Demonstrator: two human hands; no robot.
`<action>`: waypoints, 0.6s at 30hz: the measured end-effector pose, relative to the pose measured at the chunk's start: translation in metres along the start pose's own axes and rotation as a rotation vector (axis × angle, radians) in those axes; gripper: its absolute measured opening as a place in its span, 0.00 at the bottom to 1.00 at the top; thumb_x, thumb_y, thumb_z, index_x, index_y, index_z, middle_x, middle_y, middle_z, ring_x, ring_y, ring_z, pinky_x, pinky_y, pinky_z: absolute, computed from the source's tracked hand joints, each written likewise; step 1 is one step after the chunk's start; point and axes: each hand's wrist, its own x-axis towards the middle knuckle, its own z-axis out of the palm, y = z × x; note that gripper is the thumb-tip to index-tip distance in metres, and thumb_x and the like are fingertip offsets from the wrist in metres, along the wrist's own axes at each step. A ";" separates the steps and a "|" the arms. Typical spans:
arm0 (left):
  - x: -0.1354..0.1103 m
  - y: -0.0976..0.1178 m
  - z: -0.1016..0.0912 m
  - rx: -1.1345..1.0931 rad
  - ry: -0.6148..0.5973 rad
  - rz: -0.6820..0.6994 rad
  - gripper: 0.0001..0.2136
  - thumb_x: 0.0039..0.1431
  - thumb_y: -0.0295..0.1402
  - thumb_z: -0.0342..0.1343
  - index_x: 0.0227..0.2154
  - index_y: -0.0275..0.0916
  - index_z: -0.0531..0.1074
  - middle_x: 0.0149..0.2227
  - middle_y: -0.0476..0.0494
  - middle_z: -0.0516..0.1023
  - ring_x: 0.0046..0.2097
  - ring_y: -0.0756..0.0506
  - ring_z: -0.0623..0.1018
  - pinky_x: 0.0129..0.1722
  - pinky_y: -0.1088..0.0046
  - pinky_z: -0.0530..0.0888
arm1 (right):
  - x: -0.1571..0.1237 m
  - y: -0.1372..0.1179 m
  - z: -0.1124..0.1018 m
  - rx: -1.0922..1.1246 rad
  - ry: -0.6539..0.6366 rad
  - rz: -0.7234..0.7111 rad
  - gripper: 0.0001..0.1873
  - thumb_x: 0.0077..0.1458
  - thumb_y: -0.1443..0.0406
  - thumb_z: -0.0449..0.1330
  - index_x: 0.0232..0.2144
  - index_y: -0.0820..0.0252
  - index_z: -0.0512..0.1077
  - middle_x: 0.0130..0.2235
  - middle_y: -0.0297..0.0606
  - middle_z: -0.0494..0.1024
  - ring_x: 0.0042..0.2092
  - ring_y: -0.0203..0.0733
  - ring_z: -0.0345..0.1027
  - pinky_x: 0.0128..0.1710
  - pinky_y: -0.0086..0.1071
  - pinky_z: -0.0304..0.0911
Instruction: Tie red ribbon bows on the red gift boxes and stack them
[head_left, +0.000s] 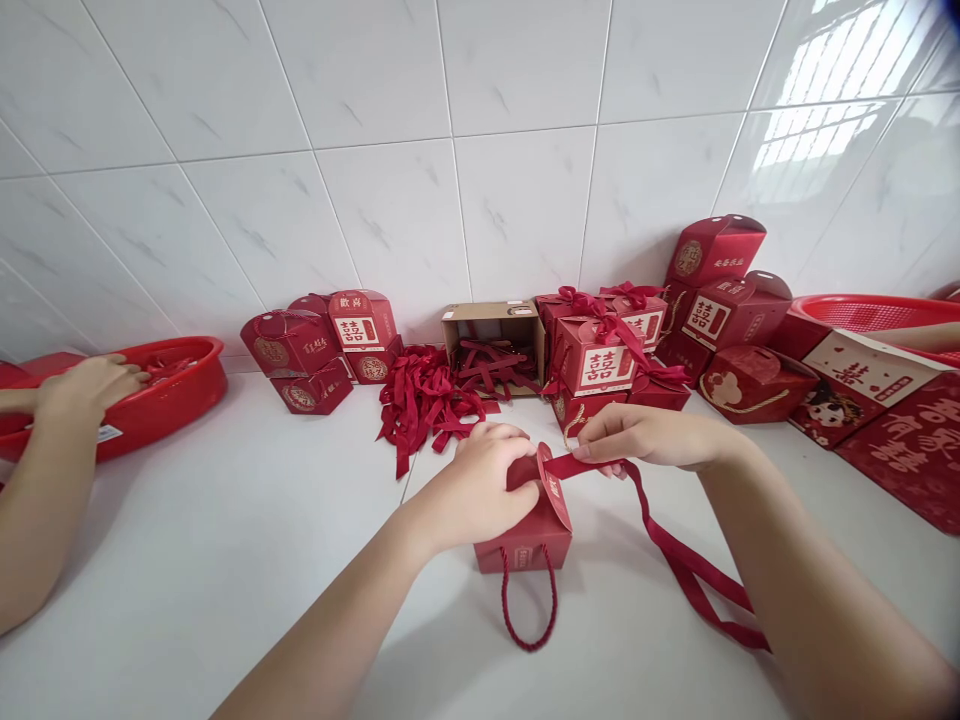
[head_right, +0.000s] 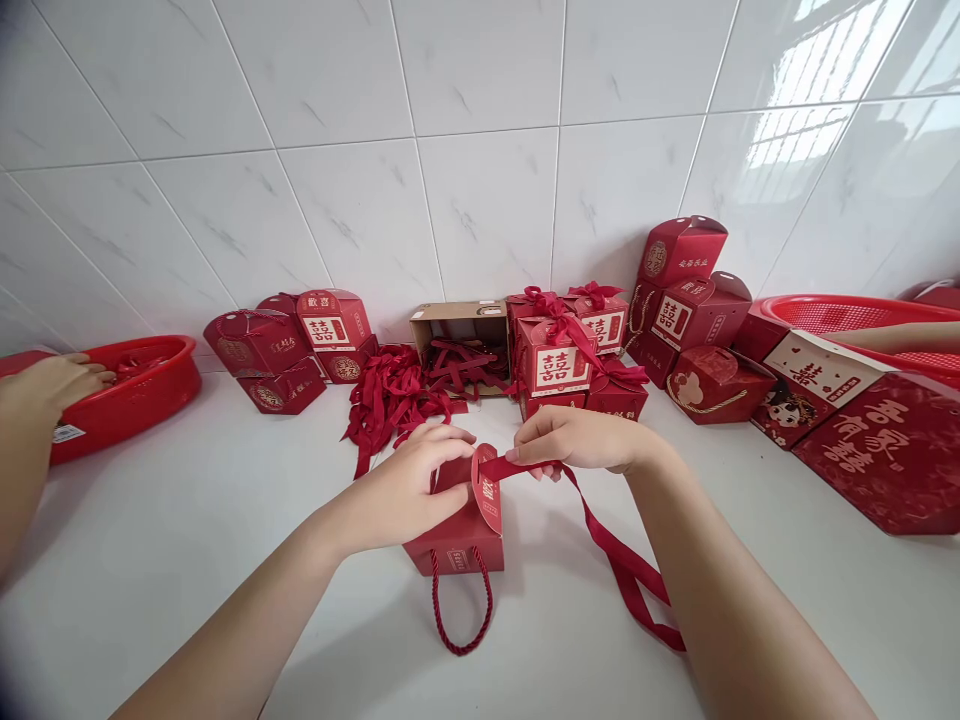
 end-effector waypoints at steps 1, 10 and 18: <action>0.000 -0.001 0.000 -0.004 -0.002 0.000 0.09 0.57 0.35 0.51 0.38 0.45 0.74 0.52 0.45 0.70 0.58 0.38 0.64 0.55 0.58 0.67 | 0.001 0.000 0.001 0.002 0.004 0.002 0.17 0.55 0.61 0.55 0.17 0.60 0.64 0.22 0.30 0.64 0.26 0.34 0.56 0.30 0.31 0.54; -0.001 0.000 -0.006 -0.048 0.026 -0.070 0.09 0.61 0.36 0.45 0.29 0.43 0.68 0.48 0.46 0.72 0.54 0.41 0.67 0.50 0.60 0.70 | 0.013 0.001 0.015 -0.016 0.031 0.023 0.20 0.57 0.54 0.55 0.19 0.61 0.63 0.23 0.30 0.63 0.27 0.33 0.52 0.29 0.30 0.51; -0.005 0.008 -0.020 -0.085 0.265 -0.075 0.08 0.61 0.32 0.42 0.26 0.42 0.62 0.44 0.47 0.72 0.51 0.43 0.69 0.50 0.63 0.68 | 0.013 -0.008 0.029 -0.071 0.386 -0.058 0.27 0.56 0.48 0.54 0.54 0.50 0.63 0.55 0.40 0.66 0.50 0.44 0.62 0.49 0.36 0.59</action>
